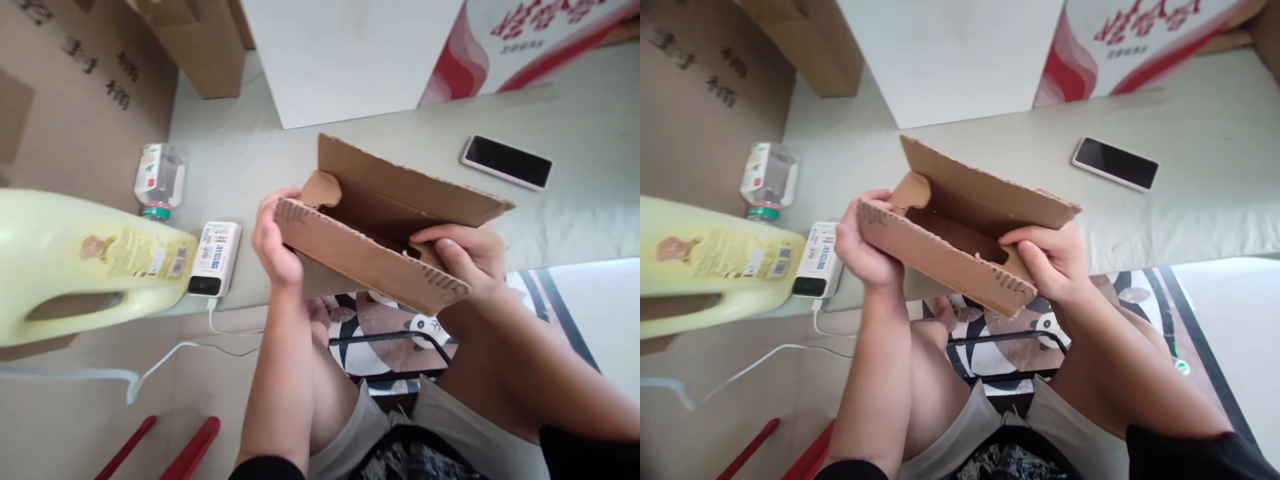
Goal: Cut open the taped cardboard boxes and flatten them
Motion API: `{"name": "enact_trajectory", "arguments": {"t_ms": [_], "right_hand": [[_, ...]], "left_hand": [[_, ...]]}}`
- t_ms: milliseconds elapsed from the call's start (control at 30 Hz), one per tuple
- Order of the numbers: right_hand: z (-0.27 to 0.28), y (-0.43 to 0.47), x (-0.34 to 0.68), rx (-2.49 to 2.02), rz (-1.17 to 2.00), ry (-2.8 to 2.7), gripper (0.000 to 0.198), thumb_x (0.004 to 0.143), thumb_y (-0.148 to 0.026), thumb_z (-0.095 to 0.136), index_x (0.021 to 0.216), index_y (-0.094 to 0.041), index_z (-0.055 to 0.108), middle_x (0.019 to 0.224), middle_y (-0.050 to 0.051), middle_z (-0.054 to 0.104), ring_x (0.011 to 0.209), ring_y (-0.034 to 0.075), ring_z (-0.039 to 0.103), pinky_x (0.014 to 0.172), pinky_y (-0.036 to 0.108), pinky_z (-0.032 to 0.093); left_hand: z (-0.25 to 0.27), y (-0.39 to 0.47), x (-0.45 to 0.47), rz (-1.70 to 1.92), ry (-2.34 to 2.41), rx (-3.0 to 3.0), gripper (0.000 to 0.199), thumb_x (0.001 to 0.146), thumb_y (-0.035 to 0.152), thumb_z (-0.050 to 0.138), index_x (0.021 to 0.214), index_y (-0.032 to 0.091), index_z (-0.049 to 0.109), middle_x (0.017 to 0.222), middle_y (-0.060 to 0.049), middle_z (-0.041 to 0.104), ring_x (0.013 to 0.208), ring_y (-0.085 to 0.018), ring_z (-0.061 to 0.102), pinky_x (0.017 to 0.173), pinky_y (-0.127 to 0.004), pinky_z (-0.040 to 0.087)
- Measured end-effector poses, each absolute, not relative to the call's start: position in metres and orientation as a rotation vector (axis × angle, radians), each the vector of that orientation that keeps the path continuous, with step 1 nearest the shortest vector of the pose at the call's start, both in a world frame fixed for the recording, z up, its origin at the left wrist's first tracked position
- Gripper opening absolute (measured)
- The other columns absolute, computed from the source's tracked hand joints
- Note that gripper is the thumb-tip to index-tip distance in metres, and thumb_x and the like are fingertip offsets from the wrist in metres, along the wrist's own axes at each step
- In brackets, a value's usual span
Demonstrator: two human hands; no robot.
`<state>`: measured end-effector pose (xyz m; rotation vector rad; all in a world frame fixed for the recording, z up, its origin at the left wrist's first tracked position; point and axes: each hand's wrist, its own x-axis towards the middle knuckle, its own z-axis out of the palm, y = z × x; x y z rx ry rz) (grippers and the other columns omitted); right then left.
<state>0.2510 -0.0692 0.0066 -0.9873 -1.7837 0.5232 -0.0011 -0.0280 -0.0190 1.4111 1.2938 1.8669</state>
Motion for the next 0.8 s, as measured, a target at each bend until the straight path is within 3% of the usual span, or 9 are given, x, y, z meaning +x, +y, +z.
{"name": "enact_trajectory", "arguments": {"t_ms": [100,200,300,367,400,467,567,667,800], "right_hand": [[0.000,-0.066,0.259,-0.931,0.586,-1.798,0.025,0.098,-0.029,0.052,0.083,-0.026,0.072,0.073,0.002,0.073,0.064,0.017,0.066,0.066,0.035,0.054],[-0.012,-0.066,0.261,-0.960,0.517,-1.653,0.020,0.096,-0.030,0.055,0.111,-0.031,0.068,0.103,0.003,0.074,0.096,0.021,0.072,0.087,0.039,0.060],[-0.018,-0.072,0.265,-0.818,0.378,-1.567,0.071,0.093,-0.019,0.057,0.152,-0.049,0.032,0.141,-0.001,0.060,0.128,0.020,0.062,0.106,0.044,0.056],[-0.016,-0.077,0.271,-0.742,0.404,-1.628,0.087,0.092,-0.015,0.056,0.160,-0.049,0.013,0.140,-0.001,0.062,0.129,0.018,0.062,0.110,0.044,0.055],[-0.013,-0.080,0.275,-0.749,0.429,-1.677,0.084,0.093,-0.017,0.056,0.161,-0.044,0.016,0.135,0.001,0.066,0.127,0.019,0.064,0.110,0.045,0.056],[-0.006,-0.084,0.282,-0.773,0.452,-1.771,0.059,0.095,-0.031,0.057,0.153,-0.032,0.043,0.123,0.006,0.073,0.124,0.024,0.066,0.111,0.049,0.055],[0.000,-0.086,0.289,-0.775,0.470,-1.855,0.035,0.096,-0.045,0.053,0.118,-0.026,0.073,0.116,0.009,0.076,0.118,0.029,0.069,0.112,0.055,0.053],[0.000,-0.085,0.289,-0.791,0.487,-1.825,0.028,0.095,-0.040,0.055,0.108,-0.027,0.076,0.109,0.007,0.078,0.115,0.029,0.071,0.111,0.055,0.053],[0.000,-0.083,0.288,-0.810,0.467,-1.831,0.027,0.093,-0.038,0.056,0.105,-0.027,0.077,0.106,0.006,0.079,0.115,0.030,0.070,0.109,0.055,0.055]], "left_hand": [[-0.017,-0.021,0.006,1.915,1.255,1.411,0.043,0.094,0.051,0.043,0.084,0.019,0.070,0.104,-0.008,0.071,0.101,-0.023,0.067,0.094,-0.039,0.052],[-0.015,-0.016,0.016,1.944,1.271,1.303,0.024,0.082,0.033,0.053,0.081,0.017,0.071,0.093,-0.006,0.072,0.090,-0.022,0.068,0.085,-0.038,0.052],[-0.012,-0.014,0.027,1.943,1.254,1.196,0.021,0.075,0.027,0.056,0.081,0.014,0.072,0.090,-0.007,0.072,0.086,-0.022,0.068,0.079,-0.037,0.051],[-0.011,-0.015,0.034,1.924,1.234,1.177,0.022,0.076,0.027,0.057,0.084,0.013,0.072,0.089,-0.008,0.071,0.083,-0.021,0.067,0.075,-0.035,0.049],[-0.010,-0.016,0.037,1.912,1.219,1.179,0.022,0.076,0.027,0.057,0.084,0.012,0.071,0.087,-0.008,0.071,0.081,-0.020,0.066,0.074,-0.034,0.049],[-0.010,-0.017,0.040,1.893,1.192,1.188,0.020,0.076,0.028,0.058,0.082,0.012,0.069,0.084,-0.008,0.070,0.079,-0.020,0.065,0.072,-0.034,0.048],[-0.011,-0.019,0.041,1.889,1.135,1.198,0.017,0.077,0.026,0.059,0.087,0.013,0.065,0.089,-0.009,0.070,0.085,-0.020,0.066,0.081,-0.035,0.049],[-0.013,-0.018,0.037,1.880,1.115,1.232,0.028,0.073,0.021,0.058,0.100,0.016,0.065,0.097,-0.007,0.072,0.094,-0.020,0.066,0.092,-0.036,0.050],[-0.015,-0.015,0.028,1.809,1.110,1.374,0.034,0.075,0.020,0.048,0.093,0.013,0.076,0.105,-0.010,0.075,0.109,-0.024,0.066,0.104,-0.042,0.048]]}}
